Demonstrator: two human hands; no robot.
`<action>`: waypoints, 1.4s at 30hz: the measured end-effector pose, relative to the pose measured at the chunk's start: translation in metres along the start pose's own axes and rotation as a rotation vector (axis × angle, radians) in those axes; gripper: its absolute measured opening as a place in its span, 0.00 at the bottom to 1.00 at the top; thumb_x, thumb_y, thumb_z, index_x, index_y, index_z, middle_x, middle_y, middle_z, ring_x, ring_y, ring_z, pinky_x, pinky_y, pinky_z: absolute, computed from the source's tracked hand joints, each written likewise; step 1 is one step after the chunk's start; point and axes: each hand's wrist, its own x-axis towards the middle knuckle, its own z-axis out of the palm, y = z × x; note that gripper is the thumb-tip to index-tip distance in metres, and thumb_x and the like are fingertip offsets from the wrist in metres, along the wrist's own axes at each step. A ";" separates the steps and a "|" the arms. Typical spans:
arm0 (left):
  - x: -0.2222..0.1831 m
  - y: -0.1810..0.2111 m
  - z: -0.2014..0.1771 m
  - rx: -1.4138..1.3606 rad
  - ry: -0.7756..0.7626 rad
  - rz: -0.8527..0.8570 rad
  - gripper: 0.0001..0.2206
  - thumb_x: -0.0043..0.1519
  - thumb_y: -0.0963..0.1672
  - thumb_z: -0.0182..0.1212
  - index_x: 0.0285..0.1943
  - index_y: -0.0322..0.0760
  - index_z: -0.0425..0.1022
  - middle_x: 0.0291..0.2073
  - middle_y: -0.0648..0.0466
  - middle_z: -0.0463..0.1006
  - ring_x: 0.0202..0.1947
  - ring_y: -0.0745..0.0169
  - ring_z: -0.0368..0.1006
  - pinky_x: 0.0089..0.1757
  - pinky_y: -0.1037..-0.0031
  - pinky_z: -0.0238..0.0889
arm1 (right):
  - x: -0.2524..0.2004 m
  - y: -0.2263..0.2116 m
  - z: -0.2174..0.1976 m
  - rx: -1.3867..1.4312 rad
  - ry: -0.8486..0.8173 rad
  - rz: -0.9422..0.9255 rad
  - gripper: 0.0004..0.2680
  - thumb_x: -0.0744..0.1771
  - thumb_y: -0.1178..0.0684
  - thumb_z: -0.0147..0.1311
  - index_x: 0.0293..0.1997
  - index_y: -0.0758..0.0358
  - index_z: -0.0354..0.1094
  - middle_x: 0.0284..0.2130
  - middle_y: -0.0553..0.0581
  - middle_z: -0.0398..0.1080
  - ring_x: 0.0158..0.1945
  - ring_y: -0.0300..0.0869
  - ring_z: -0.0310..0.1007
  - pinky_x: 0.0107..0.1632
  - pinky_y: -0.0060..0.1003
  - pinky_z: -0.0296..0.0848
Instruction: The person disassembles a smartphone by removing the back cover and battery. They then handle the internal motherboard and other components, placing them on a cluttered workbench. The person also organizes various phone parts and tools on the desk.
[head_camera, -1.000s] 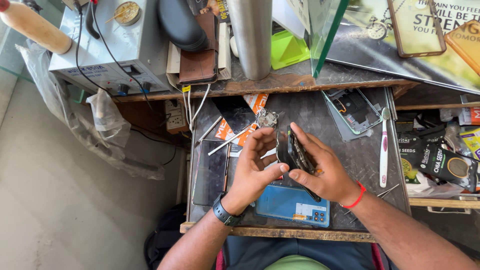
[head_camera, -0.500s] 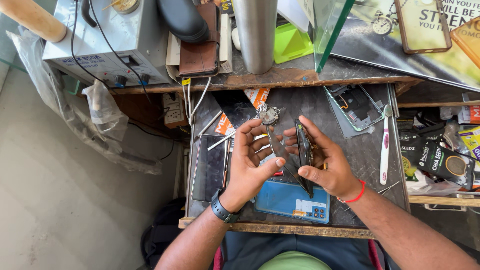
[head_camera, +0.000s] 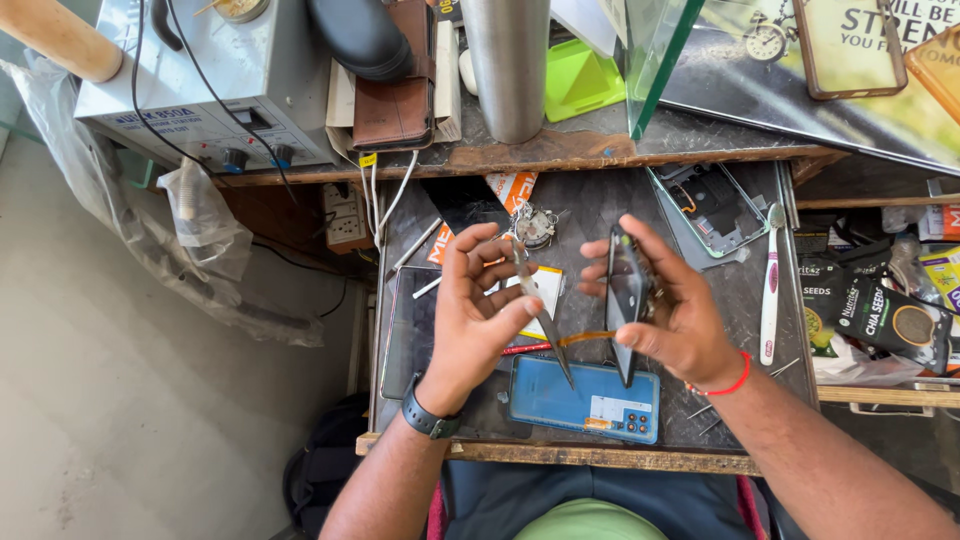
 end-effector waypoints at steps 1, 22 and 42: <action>0.001 0.000 -0.003 -0.027 0.007 0.007 0.34 0.58 0.37 0.68 0.73 0.37 0.54 0.60 0.47 0.68 0.59 0.53 0.72 0.57 0.63 0.70 | 0.001 -0.001 -0.002 0.007 0.024 0.000 0.36 0.65 0.48 0.68 0.80 0.59 0.44 0.67 0.68 0.63 0.65 0.49 0.70 0.69 0.52 0.71; 0.022 -0.009 -0.012 -0.467 0.179 -0.179 0.25 0.70 0.54 0.41 0.70 0.37 0.61 0.57 0.42 0.72 0.52 0.43 0.74 0.47 0.50 0.74 | 0.001 -0.006 -0.013 0.042 0.148 -0.048 0.36 0.67 0.42 0.64 0.81 0.59 0.40 0.66 0.66 0.62 0.62 0.46 0.69 0.65 0.52 0.74; 0.015 -0.023 0.003 -0.424 -0.017 -0.568 0.24 0.66 0.49 0.42 0.67 0.29 0.66 0.54 0.41 0.76 0.50 0.47 0.77 0.45 0.55 0.76 | 0.006 -0.002 -0.015 0.168 0.160 0.147 0.33 0.68 0.45 0.57 0.81 0.54 0.36 0.62 0.64 0.63 0.58 0.46 0.69 0.56 0.48 0.75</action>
